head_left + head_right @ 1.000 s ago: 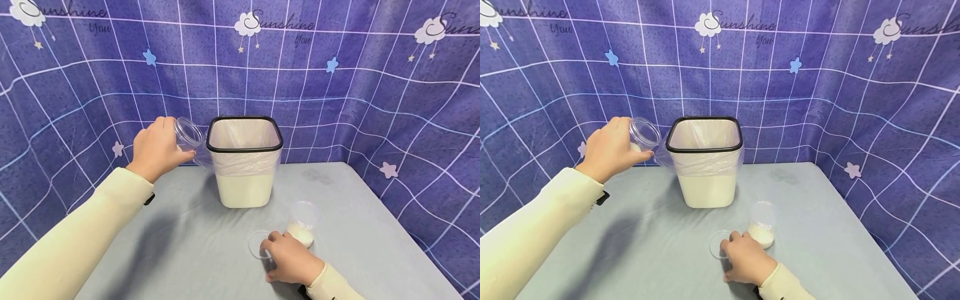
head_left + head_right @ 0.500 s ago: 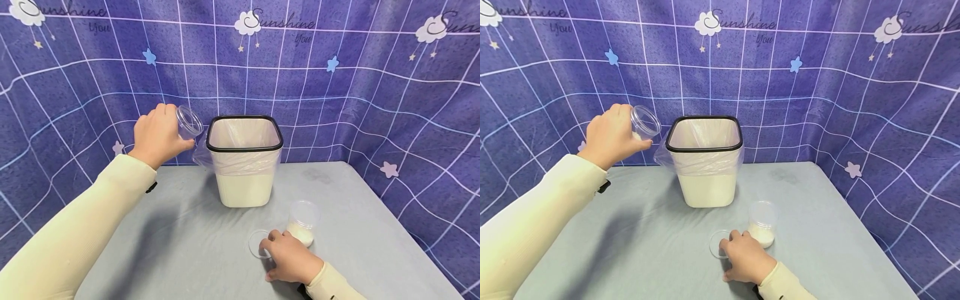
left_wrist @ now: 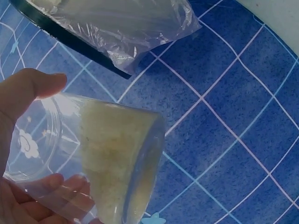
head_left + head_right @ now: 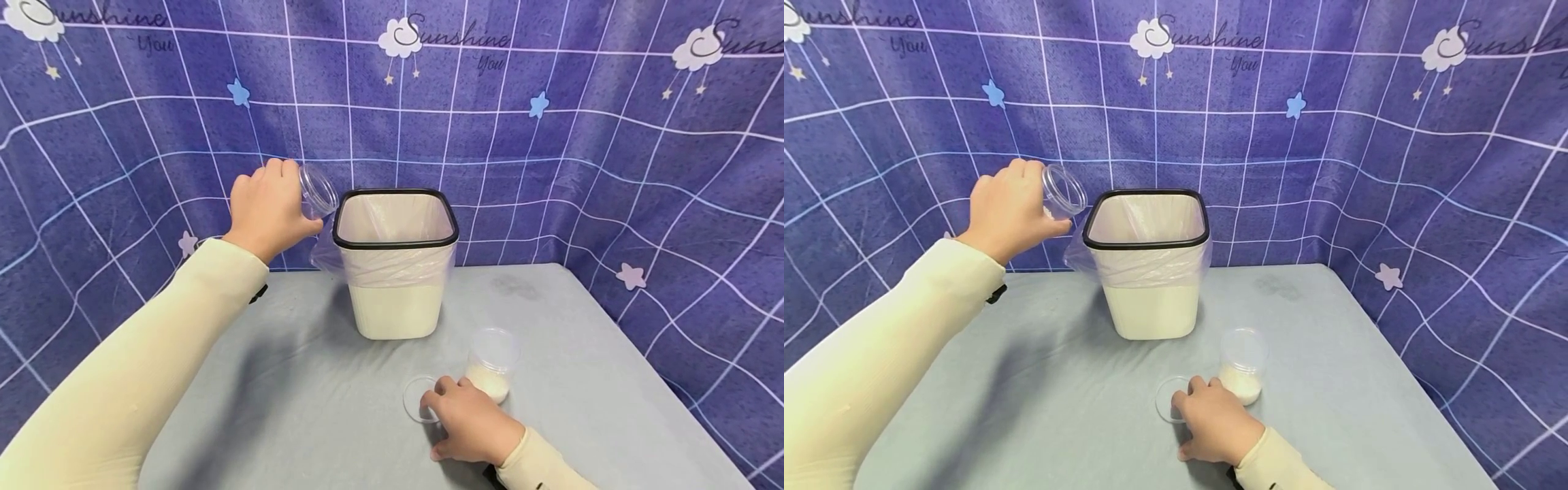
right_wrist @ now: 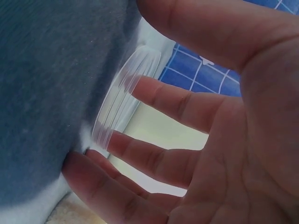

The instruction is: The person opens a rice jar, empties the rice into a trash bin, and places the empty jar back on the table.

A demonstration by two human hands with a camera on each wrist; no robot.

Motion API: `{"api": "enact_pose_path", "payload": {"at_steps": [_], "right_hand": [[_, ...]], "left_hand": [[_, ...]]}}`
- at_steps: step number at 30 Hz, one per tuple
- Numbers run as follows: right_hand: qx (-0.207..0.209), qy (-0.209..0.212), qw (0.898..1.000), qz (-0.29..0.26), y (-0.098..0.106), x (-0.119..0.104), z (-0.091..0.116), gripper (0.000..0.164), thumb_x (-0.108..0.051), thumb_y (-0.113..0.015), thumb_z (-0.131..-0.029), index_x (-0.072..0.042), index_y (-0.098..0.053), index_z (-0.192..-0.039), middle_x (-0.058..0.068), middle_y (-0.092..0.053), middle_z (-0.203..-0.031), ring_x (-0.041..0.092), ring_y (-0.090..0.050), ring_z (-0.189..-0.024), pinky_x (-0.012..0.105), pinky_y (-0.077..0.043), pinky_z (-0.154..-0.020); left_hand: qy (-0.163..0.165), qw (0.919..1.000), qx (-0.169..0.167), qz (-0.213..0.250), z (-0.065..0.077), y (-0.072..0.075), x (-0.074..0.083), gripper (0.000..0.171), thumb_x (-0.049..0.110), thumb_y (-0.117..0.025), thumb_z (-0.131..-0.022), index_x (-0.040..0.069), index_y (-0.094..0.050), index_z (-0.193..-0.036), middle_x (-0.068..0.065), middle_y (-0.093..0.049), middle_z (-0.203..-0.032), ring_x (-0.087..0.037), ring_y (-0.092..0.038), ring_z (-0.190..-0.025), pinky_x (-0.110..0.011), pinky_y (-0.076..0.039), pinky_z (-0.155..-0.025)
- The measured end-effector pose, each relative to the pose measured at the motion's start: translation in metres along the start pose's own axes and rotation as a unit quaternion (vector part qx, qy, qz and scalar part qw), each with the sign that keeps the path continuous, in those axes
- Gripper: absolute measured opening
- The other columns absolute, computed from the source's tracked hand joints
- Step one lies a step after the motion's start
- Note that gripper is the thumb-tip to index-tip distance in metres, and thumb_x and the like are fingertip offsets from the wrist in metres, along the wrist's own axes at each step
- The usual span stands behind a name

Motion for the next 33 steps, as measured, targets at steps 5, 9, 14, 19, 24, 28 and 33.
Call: {"api": "enact_pose_path", "payload": {"at_steps": [5, 9, 14, 19, 24, 28, 33], "right_hand": [[-0.001, 0.001, 1.0, 0.004, 0.0, 0.001, 0.0, 0.066, -0.047, -0.097, -0.06, -0.024, -0.069, -0.115, 0.006, -0.064, -0.111, 0.023, -0.054, -0.082, 0.035, -0.049, -0.066], [-0.001, 0.0, 1.0, 0.003, 0.0, 0.002, 0.0, 0.065, -0.047, -0.097, -0.06, -0.025, -0.069, -0.115, 0.006, -0.063, -0.111, 0.023, -0.053, -0.082, 0.035, -0.048, -0.065], [-0.006, 0.0, 1.0, -0.004, -0.001, 0.002, 0.0, 0.065, -0.046, -0.097, -0.06, -0.025, -0.069, -0.116, 0.006, -0.063, -0.112, 0.022, -0.053, -0.082, 0.034, -0.048, -0.065], [-0.004, 0.002, 1.0, -0.004, -0.001, 0.002, 0.0, 0.065, -0.046, -0.097, -0.061, -0.025, -0.07, -0.115, 0.005, -0.063, -0.112, 0.022, -0.052, -0.082, 0.033, -0.047, -0.064], [-0.006, -0.002, 1.0, -0.003, -0.002, 0.003, -0.001, 0.066, -0.047, -0.097, -0.06, -0.024, -0.07, -0.116, 0.006, -0.064, -0.112, 0.022, -0.053, -0.082, 0.034, -0.048, -0.066], [-0.007, -0.003, 1.0, 0.003, -0.002, 0.004, -0.002, 0.067, -0.047, -0.097, -0.06, -0.024, -0.07, -0.116, 0.007, -0.065, -0.113, 0.022, -0.054, -0.082, 0.034, -0.049, -0.067], [-0.006, -0.004, 1.0, 0.0, -0.002, 0.005, -0.001, 0.065, -0.047, -0.097, -0.06, -0.025, -0.07, -0.115, 0.006, -0.064, -0.112, 0.021, -0.052, -0.082, 0.033, -0.048, -0.067]], "left_hand": [[-0.009, 0.9999, 0.008, -0.006, -0.007, 0.0, 0.006, 0.071, 0.046, -0.084, -0.066, -0.001, -0.055, -0.11, -0.018, -0.058, -0.102, -0.042, -0.058, -0.089, -0.058, -0.04, -0.081], [-0.014, 0.9998, -0.01, -0.013, -0.014, -0.002, 0.011, 0.073, 0.045, -0.083, -0.069, -0.003, -0.054, -0.115, -0.021, -0.059, -0.108, -0.044, -0.058, -0.093, -0.058, -0.041, -0.082], [-0.01, 0.9995, -0.024, -0.02, -0.02, -0.007, 0.012, 0.075, 0.046, -0.083, -0.069, -0.003, -0.054, -0.118, -0.022, -0.059, -0.111, -0.044, -0.059, -0.095, -0.058, -0.041, -0.083], [-0.005, 0.9994, -0.027, -0.022, -0.022, -0.01, 0.011, 0.077, 0.045, -0.086, -0.067, -0.003, -0.054, -0.118, -0.021, -0.058, -0.112, -0.044, -0.059, -0.096, -0.058, -0.042, -0.084], [-0.01, 0.9993, -0.028, -0.021, -0.023, -0.013, 0.012, 0.074, 0.042, -0.087, -0.067, -0.001, -0.053, -0.116, -0.02, -0.058, -0.112, -0.044, -0.058, -0.097, -0.058, -0.04, -0.084], [-0.021, 0.9992, -0.028, -0.021, -0.024, -0.015, 0.015, 0.069, 0.039, -0.088, -0.068, 0.0, -0.053, -0.113, -0.02, -0.058, -0.111, -0.044, -0.058, -0.101, -0.059, -0.039, -0.084], [-0.035, 0.9989, -0.023, -0.02, -0.026, -0.016, 0.02, 0.068, 0.036, -0.089, -0.067, 0.002, -0.053, -0.113, -0.018, -0.057, -0.111, -0.043, -0.056, -0.103, -0.06, -0.038, -0.086]]}}
Point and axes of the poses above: each hand's wrist, its own z-axis away from the middle knuckle, its own y-axis out of the back of the hand, x = y × z, the point moved 7 cm from there along -z, towards the middle knuckle
